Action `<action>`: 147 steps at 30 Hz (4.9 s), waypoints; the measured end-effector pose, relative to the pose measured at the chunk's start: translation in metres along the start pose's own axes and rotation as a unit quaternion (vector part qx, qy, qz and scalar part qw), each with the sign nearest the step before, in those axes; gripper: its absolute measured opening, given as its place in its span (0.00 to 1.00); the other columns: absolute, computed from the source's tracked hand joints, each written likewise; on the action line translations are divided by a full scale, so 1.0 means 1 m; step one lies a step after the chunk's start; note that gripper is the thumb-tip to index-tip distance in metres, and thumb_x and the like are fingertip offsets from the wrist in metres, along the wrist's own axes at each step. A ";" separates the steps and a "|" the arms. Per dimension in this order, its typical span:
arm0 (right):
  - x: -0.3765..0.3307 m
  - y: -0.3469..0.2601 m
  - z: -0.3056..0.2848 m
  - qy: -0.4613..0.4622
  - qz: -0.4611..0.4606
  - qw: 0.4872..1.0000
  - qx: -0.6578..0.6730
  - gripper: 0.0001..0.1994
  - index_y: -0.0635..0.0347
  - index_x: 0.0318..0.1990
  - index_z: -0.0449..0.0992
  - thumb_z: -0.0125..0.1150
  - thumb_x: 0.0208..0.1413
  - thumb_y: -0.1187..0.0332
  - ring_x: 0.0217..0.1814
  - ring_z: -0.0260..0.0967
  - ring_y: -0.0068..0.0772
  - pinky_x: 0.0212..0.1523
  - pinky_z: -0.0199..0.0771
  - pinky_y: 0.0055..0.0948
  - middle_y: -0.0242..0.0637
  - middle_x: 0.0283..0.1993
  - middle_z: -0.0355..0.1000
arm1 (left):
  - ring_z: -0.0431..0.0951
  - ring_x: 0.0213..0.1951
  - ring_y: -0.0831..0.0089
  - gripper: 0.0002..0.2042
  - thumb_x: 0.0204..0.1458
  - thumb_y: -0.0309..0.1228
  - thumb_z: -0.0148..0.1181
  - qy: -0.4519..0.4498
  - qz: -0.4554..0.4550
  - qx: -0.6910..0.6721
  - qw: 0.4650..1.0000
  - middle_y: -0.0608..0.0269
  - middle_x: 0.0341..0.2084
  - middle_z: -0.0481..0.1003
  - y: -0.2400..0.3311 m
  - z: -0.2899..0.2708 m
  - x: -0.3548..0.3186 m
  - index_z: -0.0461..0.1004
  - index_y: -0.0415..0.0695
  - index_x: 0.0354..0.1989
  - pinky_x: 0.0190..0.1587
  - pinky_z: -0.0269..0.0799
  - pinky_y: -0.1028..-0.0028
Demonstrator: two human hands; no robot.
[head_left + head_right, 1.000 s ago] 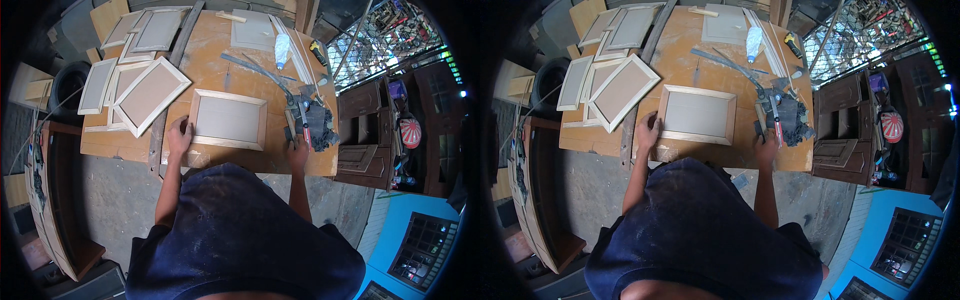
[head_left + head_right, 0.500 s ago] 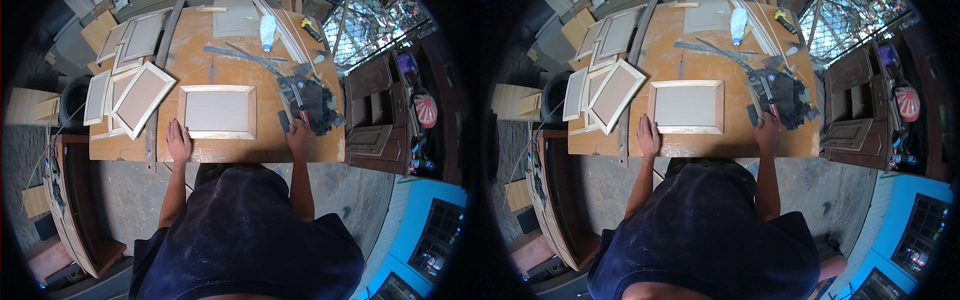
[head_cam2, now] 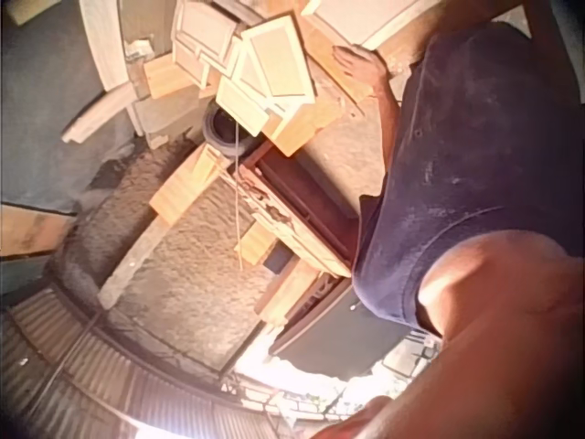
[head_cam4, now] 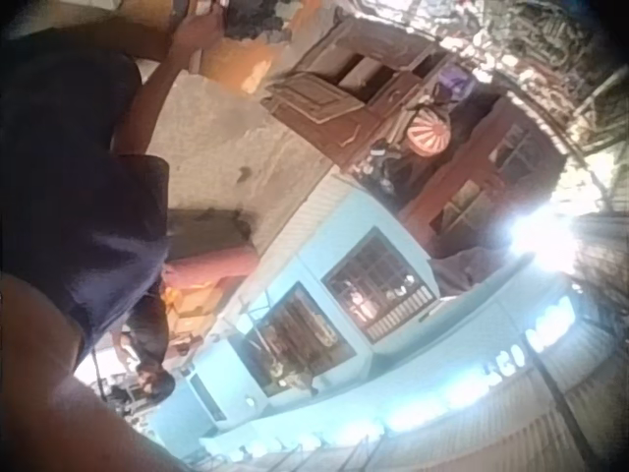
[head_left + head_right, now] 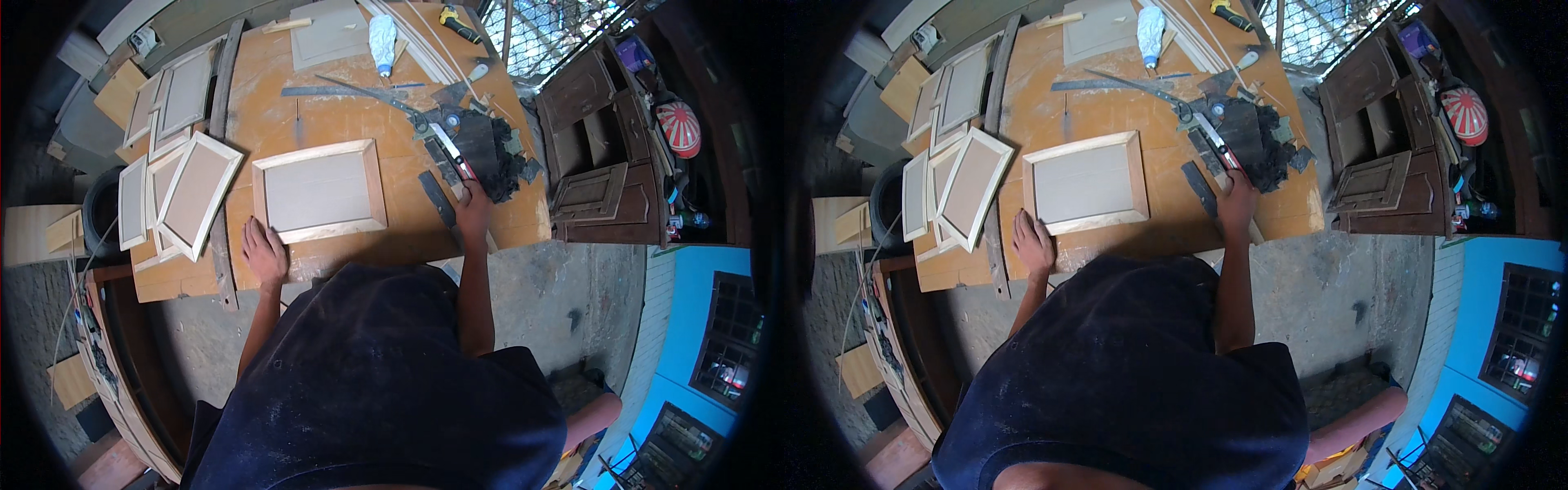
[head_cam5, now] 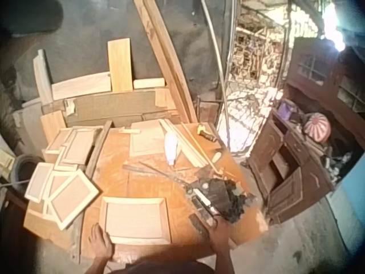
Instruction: The recorder is assembling a wooden picture frame by fitting corners together and securing them.
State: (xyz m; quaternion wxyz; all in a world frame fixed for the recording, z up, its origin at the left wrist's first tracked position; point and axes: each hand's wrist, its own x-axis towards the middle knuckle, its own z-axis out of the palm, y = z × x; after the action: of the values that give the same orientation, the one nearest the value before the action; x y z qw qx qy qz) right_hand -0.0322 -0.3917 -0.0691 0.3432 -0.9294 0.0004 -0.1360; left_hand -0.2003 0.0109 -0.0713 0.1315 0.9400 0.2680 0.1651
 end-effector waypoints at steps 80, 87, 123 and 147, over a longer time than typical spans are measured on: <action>-0.287 -0.179 0.061 -0.173 0.179 0.968 0.021 0.12 0.62 0.37 0.68 0.57 0.64 0.62 0.28 0.74 0.63 0.25 0.68 0.52 0.59 0.24 0.71 | 0.52 0.74 0.62 0.34 0.59 0.47 0.54 -0.178 0.355 -0.105 0.912 0.53 0.73 0.52 -0.048 -0.013 0.010 0.56 0.47 0.72 0.70 0.42 0.48; -0.288 -0.177 0.060 -0.114 0.105 0.988 -0.016 0.18 0.64 0.33 0.67 0.51 0.68 0.57 0.27 0.73 0.63 0.26 0.68 0.52 0.57 0.24 0.72 | 0.49 0.74 0.63 0.36 0.62 0.47 0.51 -0.190 0.356 -0.101 0.909 0.53 0.73 0.51 -0.044 -0.017 0.010 0.51 0.40 0.73 0.72 0.40 0.50; -0.283 -0.155 0.048 -0.206 0.082 0.970 -0.097 0.15 0.63 0.40 0.64 0.51 0.67 0.57 0.28 0.72 0.71 0.26 0.69 0.61 0.62 0.22 0.71 | 0.50 0.74 0.63 0.36 0.60 0.47 0.53 -0.178 0.359 -0.111 0.909 0.55 0.73 0.51 -0.046 -0.013 0.012 0.52 0.41 0.72 0.71 0.41 0.49; -0.265 -0.153 0.059 -0.030 0.178 0.980 -0.084 0.14 0.62 0.38 0.65 0.52 0.66 0.58 0.27 0.71 0.70 0.23 0.66 0.60 0.63 0.23 0.70 | 0.50 0.74 0.62 0.37 0.60 0.48 0.53 -0.190 0.353 -0.101 0.911 0.53 0.73 0.51 -0.042 -0.018 0.013 0.52 0.41 0.72 0.71 0.41 0.50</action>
State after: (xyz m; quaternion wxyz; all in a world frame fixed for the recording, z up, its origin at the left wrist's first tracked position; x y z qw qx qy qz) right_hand -0.2863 -0.2127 -0.0813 0.2829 -0.9434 0.1672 -0.0446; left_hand -0.2162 0.0551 -0.0663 0.2075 0.9686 -0.1291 0.0453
